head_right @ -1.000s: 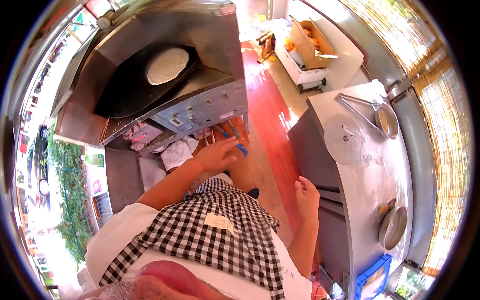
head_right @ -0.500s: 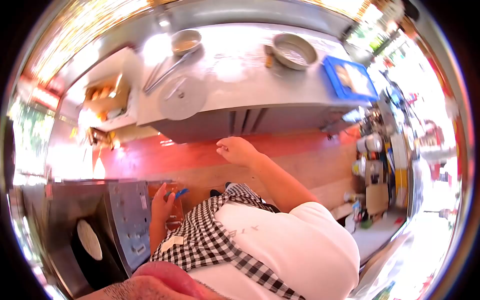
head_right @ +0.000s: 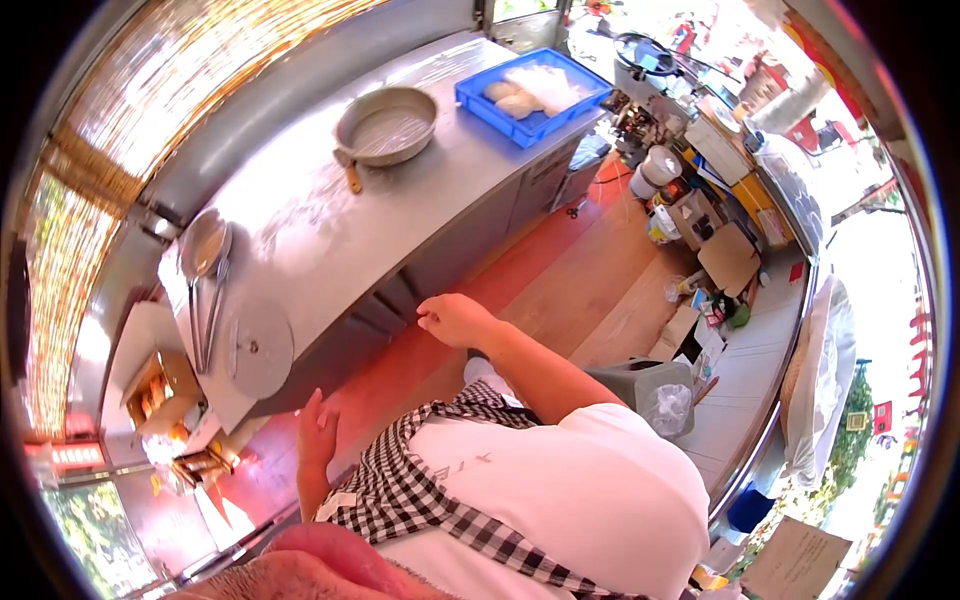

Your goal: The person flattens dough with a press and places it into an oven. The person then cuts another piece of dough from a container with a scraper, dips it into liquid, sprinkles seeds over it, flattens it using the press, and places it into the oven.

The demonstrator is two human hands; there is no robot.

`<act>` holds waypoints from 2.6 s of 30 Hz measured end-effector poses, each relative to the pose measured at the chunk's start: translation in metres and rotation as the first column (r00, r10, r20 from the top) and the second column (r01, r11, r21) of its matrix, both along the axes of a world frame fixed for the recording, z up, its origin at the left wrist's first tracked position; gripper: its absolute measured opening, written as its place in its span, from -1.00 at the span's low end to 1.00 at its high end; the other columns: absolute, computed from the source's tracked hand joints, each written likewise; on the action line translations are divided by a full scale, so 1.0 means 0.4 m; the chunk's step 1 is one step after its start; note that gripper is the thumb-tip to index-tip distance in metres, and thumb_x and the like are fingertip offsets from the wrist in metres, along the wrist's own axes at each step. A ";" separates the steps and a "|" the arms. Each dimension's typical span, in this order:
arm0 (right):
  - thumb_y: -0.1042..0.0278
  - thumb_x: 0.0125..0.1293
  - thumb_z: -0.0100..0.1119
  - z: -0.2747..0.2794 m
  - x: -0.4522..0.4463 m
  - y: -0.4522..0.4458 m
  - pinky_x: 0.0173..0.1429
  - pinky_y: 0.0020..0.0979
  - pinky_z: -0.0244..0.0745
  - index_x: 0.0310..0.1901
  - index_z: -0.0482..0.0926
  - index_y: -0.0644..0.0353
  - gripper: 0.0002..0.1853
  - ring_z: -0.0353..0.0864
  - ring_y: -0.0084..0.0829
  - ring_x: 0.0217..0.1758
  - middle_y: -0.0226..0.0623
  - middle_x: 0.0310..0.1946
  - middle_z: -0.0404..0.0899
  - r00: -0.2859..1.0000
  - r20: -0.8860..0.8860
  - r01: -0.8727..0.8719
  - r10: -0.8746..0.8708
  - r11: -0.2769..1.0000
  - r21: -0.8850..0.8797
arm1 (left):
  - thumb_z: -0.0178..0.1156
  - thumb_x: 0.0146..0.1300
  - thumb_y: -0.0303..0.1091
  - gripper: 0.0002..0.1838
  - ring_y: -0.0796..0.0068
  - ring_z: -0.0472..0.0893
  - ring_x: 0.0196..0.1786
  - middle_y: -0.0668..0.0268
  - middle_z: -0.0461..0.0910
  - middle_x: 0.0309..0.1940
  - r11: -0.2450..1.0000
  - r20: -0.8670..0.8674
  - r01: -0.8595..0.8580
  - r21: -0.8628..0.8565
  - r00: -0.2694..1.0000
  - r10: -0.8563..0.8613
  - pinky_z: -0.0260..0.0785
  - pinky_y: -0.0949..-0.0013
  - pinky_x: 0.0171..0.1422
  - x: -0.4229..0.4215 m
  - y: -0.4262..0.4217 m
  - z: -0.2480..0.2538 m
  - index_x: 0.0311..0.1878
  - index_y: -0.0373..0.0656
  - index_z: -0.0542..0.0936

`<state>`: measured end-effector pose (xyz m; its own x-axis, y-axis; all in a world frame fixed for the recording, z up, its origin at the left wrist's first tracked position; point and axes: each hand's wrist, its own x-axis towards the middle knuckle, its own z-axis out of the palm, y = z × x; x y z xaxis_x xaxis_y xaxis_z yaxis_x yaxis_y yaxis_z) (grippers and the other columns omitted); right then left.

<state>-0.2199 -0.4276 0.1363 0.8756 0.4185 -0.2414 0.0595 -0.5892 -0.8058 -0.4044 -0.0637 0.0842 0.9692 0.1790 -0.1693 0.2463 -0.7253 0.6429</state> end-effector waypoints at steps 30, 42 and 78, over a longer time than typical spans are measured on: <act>0.22 0.50 0.16 0.035 0.550 -0.370 0.12 -0.02 0.60 -0.07 0.74 0.20 -0.75 0.72 0.08 0.02 -0.03 -0.12 0.77 0.949 0.149 0.296 -0.278 0.948 -0.117 | 0.31 0.48 -0.17 -0.43 0.02 0.75 0.06 -0.07 0.71 0.13 0.997 0.214 -0.044 -0.063 0.975 0.056 0.59 0.14 0.21 1.262 -0.153 -0.130 0.36 -0.41 0.55; 0.11 0.53 0.18 0.017 0.687 -0.471 0.12 0.02 0.59 -0.05 0.73 0.22 -0.68 0.71 0.12 -0.01 0.03 -0.13 0.75 0.928 0.138 0.359 -0.346 0.929 -0.087 | 0.35 0.38 0.02 -0.26 -0.18 0.65 0.20 -0.23 0.65 0.14 0.959 0.155 -0.174 0.225 0.978 0.141 0.51 -0.06 0.33 1.452 -0.201 -0.183 0.37 -0.46 0.52; 0.24 0.47 0.33 0.134 1.061 -0.386 -0.02 -0.21 0.66 -0.03 0.76 0.26 -0.75 0.77 -0.14 -0.17 -0.06 -0.19 0.77 0.989 0.147 -0.016 0.017 1.000 -0.006 | 0.14 0.59 -0.31 -0.60 0.30 0.77 -0.16 0.01 0.76 -0.03 0.198 -0.295 -0.384 -0.902 0.883 0.366 0.73 0.22 0.03 1.422 -0.521 0.080 0.36 -0.31 0.47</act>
<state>0.2044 -0.5820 0.1900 0.8946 0.4324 -0.1125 0.1869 -0.5908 -0.7849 0.1645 -0.2722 0.1161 0.8327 0.2361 -0.5009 0.3209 0.5315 0.7839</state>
